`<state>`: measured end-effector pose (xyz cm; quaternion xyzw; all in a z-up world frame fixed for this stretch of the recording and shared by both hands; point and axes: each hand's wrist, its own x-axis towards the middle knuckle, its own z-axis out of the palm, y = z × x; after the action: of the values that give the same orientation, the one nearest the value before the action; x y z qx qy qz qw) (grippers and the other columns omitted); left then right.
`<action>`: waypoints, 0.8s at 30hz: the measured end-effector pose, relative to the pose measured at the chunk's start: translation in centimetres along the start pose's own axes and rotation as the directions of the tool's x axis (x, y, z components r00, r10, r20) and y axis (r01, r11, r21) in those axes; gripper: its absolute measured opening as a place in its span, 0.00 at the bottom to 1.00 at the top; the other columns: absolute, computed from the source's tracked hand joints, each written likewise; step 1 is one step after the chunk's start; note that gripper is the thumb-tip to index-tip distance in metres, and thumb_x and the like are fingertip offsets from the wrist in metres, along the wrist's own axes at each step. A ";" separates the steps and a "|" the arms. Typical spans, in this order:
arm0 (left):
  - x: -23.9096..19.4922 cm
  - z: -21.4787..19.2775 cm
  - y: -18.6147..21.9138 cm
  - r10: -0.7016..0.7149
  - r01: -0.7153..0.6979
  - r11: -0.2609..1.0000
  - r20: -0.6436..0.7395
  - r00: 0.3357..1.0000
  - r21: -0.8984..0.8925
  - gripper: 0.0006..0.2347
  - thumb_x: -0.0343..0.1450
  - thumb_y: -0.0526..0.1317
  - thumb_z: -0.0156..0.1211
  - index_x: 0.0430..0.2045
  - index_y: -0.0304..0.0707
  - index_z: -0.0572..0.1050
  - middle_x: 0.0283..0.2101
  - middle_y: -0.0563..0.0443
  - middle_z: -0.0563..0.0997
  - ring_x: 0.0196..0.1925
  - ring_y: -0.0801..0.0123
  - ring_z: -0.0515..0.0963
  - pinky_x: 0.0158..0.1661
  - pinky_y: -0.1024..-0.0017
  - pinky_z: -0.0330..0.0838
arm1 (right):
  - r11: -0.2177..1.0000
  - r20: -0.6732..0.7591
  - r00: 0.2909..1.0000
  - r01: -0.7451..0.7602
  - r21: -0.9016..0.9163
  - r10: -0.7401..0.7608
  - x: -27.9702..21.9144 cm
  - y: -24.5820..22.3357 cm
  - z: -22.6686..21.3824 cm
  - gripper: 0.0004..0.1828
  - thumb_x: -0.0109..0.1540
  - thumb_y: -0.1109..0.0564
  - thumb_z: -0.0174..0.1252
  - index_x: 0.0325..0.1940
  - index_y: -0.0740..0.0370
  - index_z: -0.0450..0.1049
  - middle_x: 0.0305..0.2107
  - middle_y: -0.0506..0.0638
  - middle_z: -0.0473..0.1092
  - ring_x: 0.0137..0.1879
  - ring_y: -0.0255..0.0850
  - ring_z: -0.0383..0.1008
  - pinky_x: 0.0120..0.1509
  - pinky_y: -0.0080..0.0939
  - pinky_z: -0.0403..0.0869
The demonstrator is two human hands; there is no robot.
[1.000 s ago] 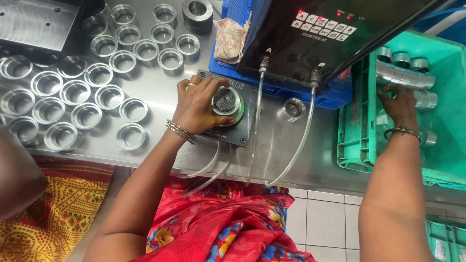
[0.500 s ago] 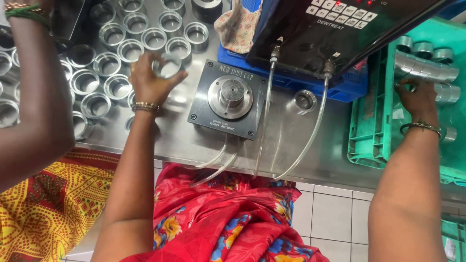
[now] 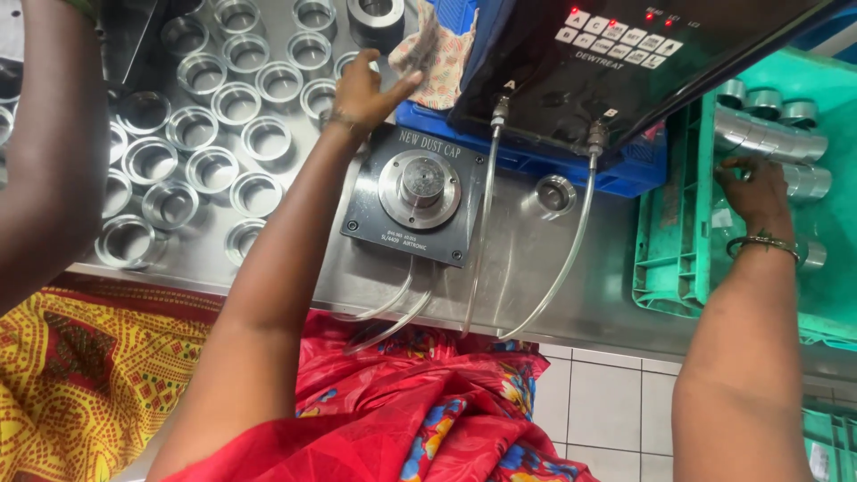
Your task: Manually placing metal rings onto a testing jig and operating a machine to verify or process them.
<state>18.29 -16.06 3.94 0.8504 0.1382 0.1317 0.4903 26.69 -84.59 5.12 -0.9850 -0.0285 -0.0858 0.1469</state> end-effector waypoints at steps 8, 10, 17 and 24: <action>4.1 2.6 1.8 0.126 -0.125 0.992 0.126 0.984 -0.010 0.36 0.58 0.48 0.73 0.62 0.39 0.66 0.56 0.37 0.77 0.57 0.50 0.81 0.54 0.58 0.77 | 0.994 0.035 0.994 -0.102 0.045 0.100 -0.9 -2.7 -1.6 0.17 0.64 0.45 0.66 0.53 0.53 0.80 0.59 0.66 0.67 0.60 0.62 0.70 0.66 0.57 0.69; 2.2 1.3 3.8 0.291 -0.321 0.932 0.176 0.940 0.171 0.33 0.58 0.45 0.71 0.62 0.46 0.69 0.57 0.39 0.76 0.57 0.47 0.79 0.54 0.55 0.76 | 0.991 0.054 0.991 -0.124 0.042 0.122 -0.5 -2.1 -1.4 0.17 0.64 0.45 0.66 0.52 0.53 0.80 0.58 0.65 0.68 0.58 0.61 0.72 0.66 0.57 0.70; 1.6 2.7 2.9 0.524 -0.671 0.633 0.425 0.738 0.385 0.29 0.59 0.44 0.75 0.55 0.40 0.73 0.58 0.36 0.67 0.58 0.34 0.71 0.52 0.47 0.71 | 0.999 0.030 0.999 0.037 -0.011 -0.037 0.4 1.0 0.2 0.16 0.65 0.45 0.67 0.51 0.57 0.82 0.50 0.68 0.71 0.57 0.61 0.72 0.64 0.57 0.70; -4.5 -2.7 9.6 0.439 -0.446 0.846 0.092 0.894 0.293 0.10 0.68 0.36 0.64 0.40 0.30 0.79 0.51 0.32 0.74 0.43 0.38 0.81 0.46 0.51 0.75 | 0.999 0.071 0.997 -0.014 0.042 0.011 -0.3 -1.3 -1.0 0.15 0.66 0.48 0.64 0.50 0.59 0.82 0.50 0.66 0.73 0.56 0.61 0.73 0.62 0.56 0.70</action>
<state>14.15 -20.22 13.24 0.9261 -0.0478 0.2090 0.3105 26.12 -83.65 6.36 -0.9843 -0.0292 -0.0495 0.1671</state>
